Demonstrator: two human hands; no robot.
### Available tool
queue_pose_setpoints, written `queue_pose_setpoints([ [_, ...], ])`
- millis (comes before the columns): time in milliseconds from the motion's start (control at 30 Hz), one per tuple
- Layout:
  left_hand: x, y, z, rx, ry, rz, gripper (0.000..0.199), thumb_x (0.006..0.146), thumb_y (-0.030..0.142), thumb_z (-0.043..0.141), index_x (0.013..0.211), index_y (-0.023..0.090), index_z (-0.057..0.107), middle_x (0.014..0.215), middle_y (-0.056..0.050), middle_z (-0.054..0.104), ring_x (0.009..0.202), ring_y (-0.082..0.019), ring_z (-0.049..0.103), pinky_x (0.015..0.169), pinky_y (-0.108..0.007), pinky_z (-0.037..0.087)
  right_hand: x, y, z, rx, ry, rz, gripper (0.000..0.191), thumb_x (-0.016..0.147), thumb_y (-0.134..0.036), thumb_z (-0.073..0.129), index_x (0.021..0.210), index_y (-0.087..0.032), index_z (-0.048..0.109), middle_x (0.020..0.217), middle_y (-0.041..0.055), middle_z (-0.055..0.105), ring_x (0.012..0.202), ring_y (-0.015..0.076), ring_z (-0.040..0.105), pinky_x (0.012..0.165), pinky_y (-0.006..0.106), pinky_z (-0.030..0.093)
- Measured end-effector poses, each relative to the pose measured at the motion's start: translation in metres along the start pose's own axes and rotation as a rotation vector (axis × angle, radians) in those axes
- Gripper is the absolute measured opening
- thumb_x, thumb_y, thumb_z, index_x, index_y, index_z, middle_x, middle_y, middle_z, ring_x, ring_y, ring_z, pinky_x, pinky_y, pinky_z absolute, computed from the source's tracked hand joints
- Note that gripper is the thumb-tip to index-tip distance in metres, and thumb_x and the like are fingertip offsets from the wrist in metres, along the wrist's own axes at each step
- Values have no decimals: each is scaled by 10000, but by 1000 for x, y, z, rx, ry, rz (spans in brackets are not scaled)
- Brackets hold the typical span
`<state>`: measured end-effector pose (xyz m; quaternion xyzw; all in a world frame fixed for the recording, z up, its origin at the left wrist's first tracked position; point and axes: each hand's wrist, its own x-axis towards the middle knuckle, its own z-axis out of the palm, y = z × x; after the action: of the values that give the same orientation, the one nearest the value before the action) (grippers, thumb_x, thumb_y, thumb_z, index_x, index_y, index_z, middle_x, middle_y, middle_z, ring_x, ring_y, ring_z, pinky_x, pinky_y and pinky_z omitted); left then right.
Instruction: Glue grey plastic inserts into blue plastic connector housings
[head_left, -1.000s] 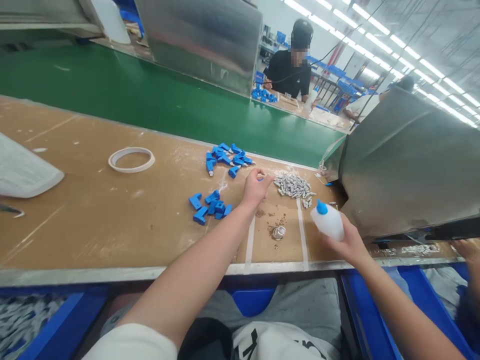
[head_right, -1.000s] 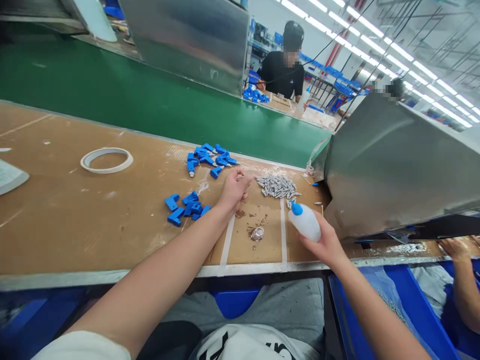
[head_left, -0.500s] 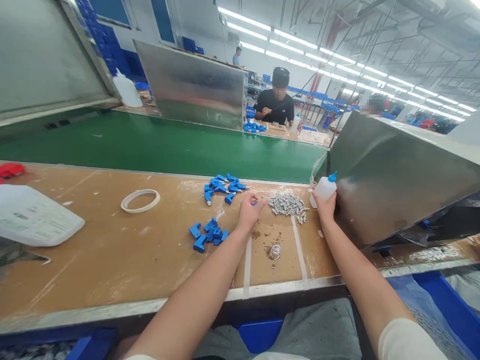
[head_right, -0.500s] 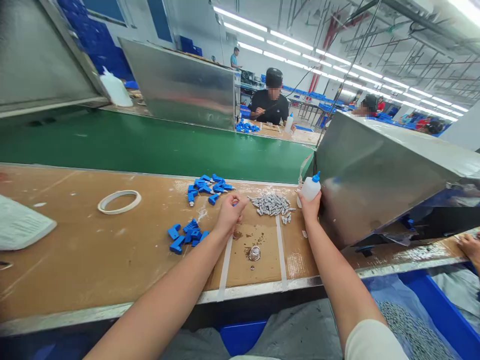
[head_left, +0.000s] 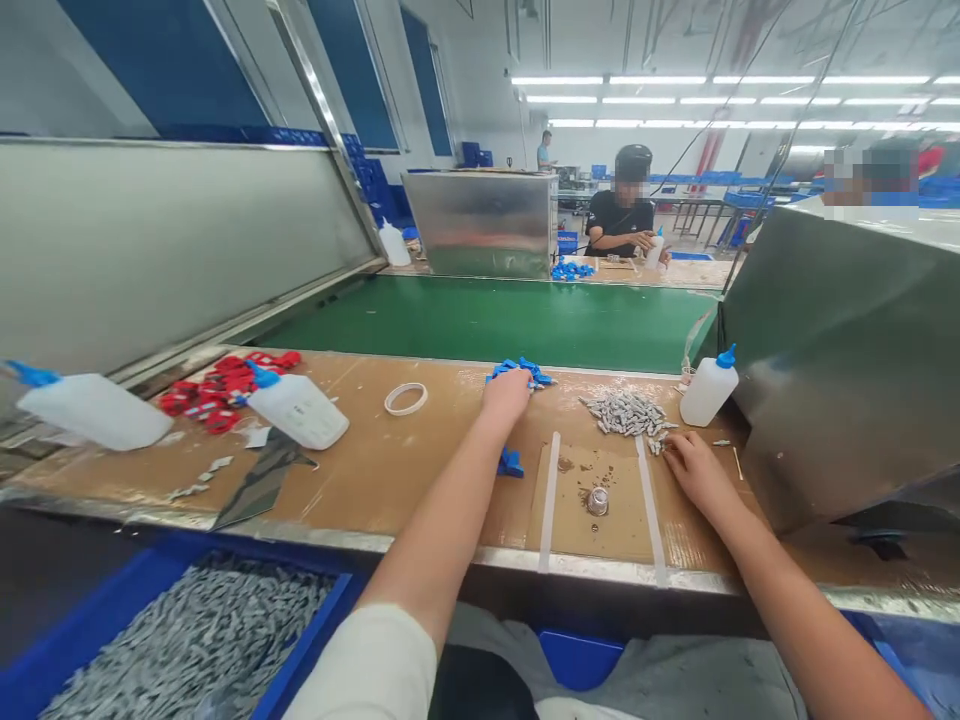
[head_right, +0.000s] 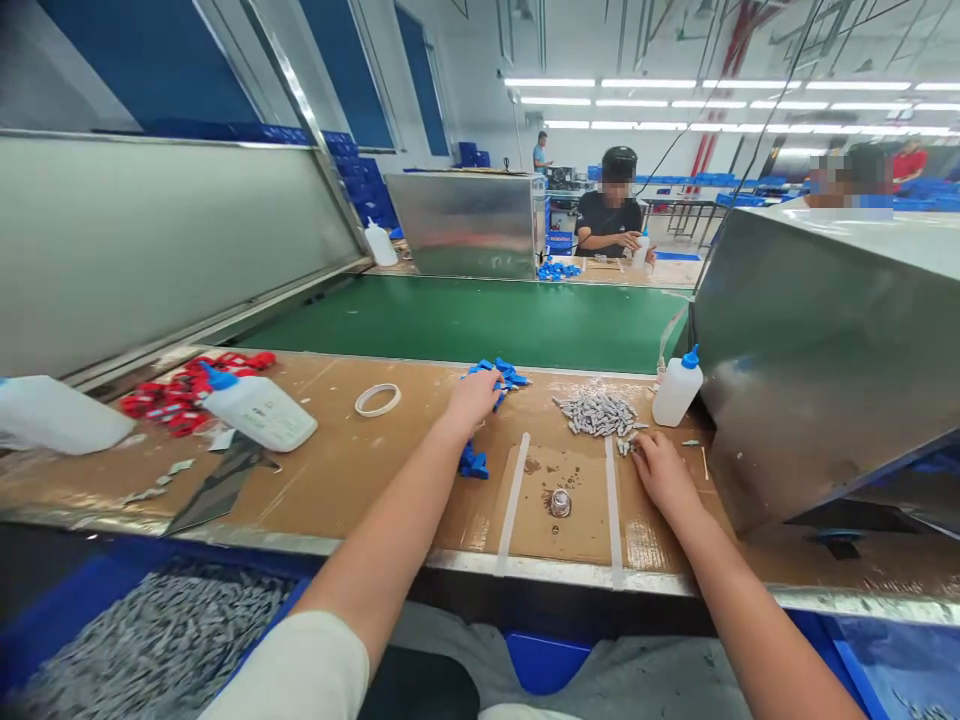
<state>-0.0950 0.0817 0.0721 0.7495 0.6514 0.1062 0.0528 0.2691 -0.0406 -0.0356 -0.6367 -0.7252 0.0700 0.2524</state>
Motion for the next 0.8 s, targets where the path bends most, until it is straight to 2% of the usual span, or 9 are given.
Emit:
queue_pose_setpoints([
  [100,12,-21,-14,39,9,-8,276,919,205,634,1184,216,709,1219,-141,704,1194,-324,626,1011,-426,492,12,-1,-4,-86,-82,-17,235,998,-280,466,1117,-172,639,1099,138,640,1064,294,648,966,421,510],
  [200,-7,-34,-24,38,55,39,326,945,305,631,1258,236,690,1333,-136,654,1288,-324,557,1094,-443,437,17,-1,-8,-152,-178,-43,194,1012,-267,451,1063,-168,609,1107,163,661,1048,305,655,908,401,501],
  [300,-49,-43,-25,-83,-18,334,287,929,402,677,1178,268,730,1276,-92,689,1240,-285,581,1100,-396,408,20,-1,-18,-162,-229,-36,143,994,-278,488,929,-188,578,1004,158,687,933,299,670,805,377,483],
  [367,-78,-48,-20,-127,-123,562,300,864,417,772,1139,301,746,1230,-63,714,1213,-280,596,1114,-401,365,23,-6,-26,-88,-180,-27,195,989,-317,494,839,-206,552,889,130,684,816,273,655,743,363,465],
  [433,-99,-52,-11,-111,-179,665,252,857,353,789,1104,320,747,1161,-41,734,1177,-264,611,1140,-416,308,29,-18,-33,123,-98,-27,271,992,-408,501,818,-210,566,807,91,668,732,235,622,686,337,456],
  [533,-110,-53,-2,-117,-176,663,49,918,277,706,956,277,737,1029,-41,737,1084,-240,632,1155,-436,267,39,-47,-30,673,-124,56,420,918,-616,602,842,-204,618,673,18,611,582,167,545,556,286,443],
  [633,-107,-43,-2,-258,-199,598,131,979,346,627,943,257,716,1026,-58,725,1069,-242,632,1119,-434,327,47,-69,-12,1178,-262,207,510,742,-675,776,812,-194,623,591,-28,564,465,121,479,442,258,438],
  [700,-102,-26,-4,-494,-203,528,194,1003,412,591,1006,254,704,1169,-84,701,1144,-243,619,1082,-407,395,48,-74,0,1326,-300,247,476,707,-603,841,814,-183,645,602,-24,595,461,111,501,436,252,472],
  [800,-88,12,3,-1047,-167,332,286,961,510,639,1043,236,635,1387,-109,600,1161,-234,635,971,-364,505,45,-72,8,1394,-310,259,416,728,-526,863,846,-173,678,626,-8,645,489,112,559,480,248,531],
])
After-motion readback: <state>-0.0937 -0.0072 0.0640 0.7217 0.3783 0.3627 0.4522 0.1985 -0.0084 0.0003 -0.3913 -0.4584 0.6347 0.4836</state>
